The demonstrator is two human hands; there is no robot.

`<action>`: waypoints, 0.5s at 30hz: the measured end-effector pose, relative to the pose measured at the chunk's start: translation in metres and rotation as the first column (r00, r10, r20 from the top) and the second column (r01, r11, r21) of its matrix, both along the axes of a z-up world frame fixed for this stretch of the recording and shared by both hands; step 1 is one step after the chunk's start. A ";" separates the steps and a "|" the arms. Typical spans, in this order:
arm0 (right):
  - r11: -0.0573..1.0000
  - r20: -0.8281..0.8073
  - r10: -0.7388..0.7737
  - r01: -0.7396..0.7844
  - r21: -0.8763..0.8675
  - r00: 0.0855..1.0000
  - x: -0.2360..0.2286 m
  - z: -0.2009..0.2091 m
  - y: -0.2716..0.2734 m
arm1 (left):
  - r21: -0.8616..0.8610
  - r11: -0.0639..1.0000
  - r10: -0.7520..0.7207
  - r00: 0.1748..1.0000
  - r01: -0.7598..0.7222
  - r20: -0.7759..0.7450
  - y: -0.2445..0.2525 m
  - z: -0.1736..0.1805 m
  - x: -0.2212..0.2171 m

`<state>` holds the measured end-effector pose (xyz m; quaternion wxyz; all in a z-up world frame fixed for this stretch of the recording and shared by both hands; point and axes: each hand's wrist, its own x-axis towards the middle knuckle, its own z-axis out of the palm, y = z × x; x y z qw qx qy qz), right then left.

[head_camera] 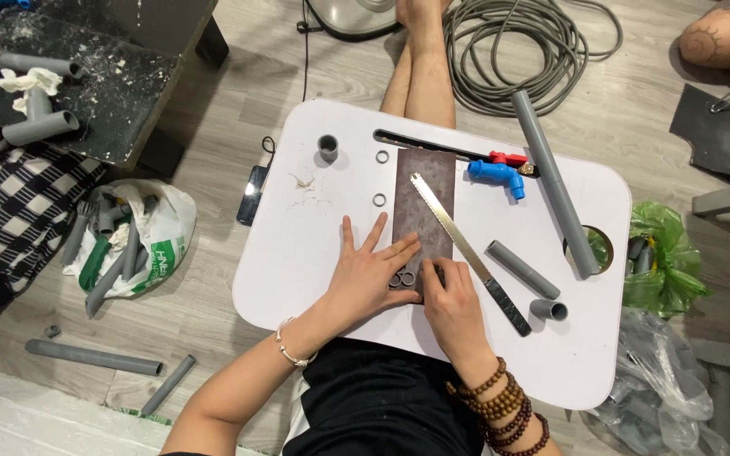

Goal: Applying adhesive to small PVC rings and joining them together to form a structure on a portable table.

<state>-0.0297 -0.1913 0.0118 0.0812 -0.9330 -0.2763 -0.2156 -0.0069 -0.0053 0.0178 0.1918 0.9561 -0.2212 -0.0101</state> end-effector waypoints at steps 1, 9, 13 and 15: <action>1.000 0.003 0.001 -0.001 0.002 1.000 -0.003 0.003 -0.001 | 0.002 1.000 0.001 1.000 -0.001 0.003 0.000 0.000 0.000; 0.991 -0.160 -0.030 0.050 0.125 0.987 -0.014 0.000 -0.002 | 0.017 1.000 -0.017 0.995 0.016 0.097 -0.001 -0.032 0.004; 0.991 -0.133 -0.048 0.064 0.115 0.990 0.004 -0.001 0.004 | 0.005 1.000 -0.017 0.994 0.017 0.106 -0.001 -0.030 0.003; 0.995 -0.177 -0.056 0.071 0.076 0.983 0.006 0.002 0.005 | 0.012 1.000 -0.014 0.997 0.013 0.072 -0.001 -0.030 0.003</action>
